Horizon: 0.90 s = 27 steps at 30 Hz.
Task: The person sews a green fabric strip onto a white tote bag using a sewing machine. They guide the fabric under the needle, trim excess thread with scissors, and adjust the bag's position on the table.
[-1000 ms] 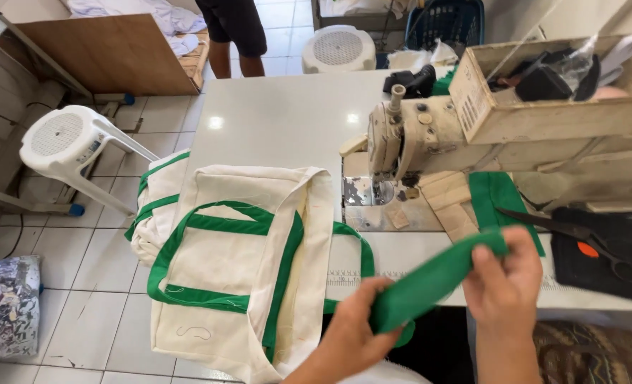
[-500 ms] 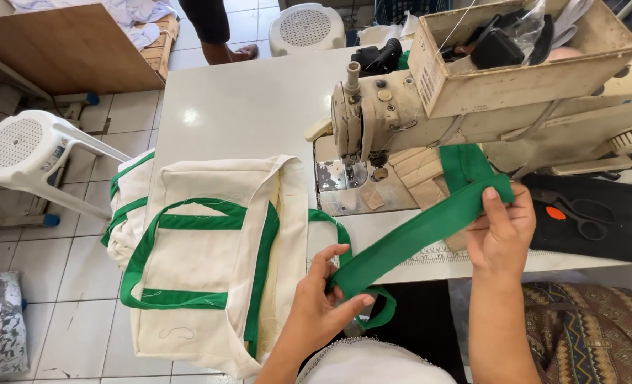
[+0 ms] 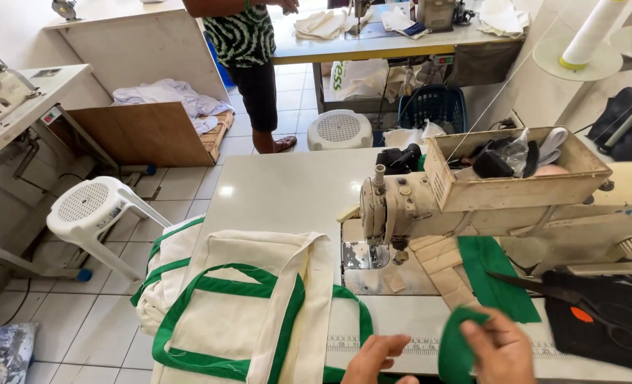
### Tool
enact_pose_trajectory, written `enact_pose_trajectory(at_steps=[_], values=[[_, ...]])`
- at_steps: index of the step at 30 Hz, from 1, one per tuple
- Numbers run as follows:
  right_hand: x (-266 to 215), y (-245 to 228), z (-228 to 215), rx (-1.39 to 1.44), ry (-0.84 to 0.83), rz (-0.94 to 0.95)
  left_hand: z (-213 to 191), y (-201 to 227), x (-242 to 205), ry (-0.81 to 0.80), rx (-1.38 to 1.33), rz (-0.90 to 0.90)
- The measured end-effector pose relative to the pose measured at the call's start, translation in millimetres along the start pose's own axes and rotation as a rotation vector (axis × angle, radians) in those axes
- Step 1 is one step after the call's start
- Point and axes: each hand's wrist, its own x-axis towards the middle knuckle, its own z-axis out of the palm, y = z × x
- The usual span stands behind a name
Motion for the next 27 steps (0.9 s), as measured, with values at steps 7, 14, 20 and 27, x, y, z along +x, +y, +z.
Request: enact_pose_trajectory(at_steps=[7,14,20,27], values=[[-59,-39,70,-0.061,-0.287,0.301,6,-7,16,0.343,-0.291,0.273],[-56,-31,74,-0.166,-0.28,0.336,6,-27,22,0.325,-0.539,0.01],[-46,-35,75,-0.178,-0.386,0.302,-15,-1,17,0.35,-0.516,-0.028],[-59,-84,120,-0.325,-0.596,-0.016,-22,4,15,0.383,-0.609,0.147]])
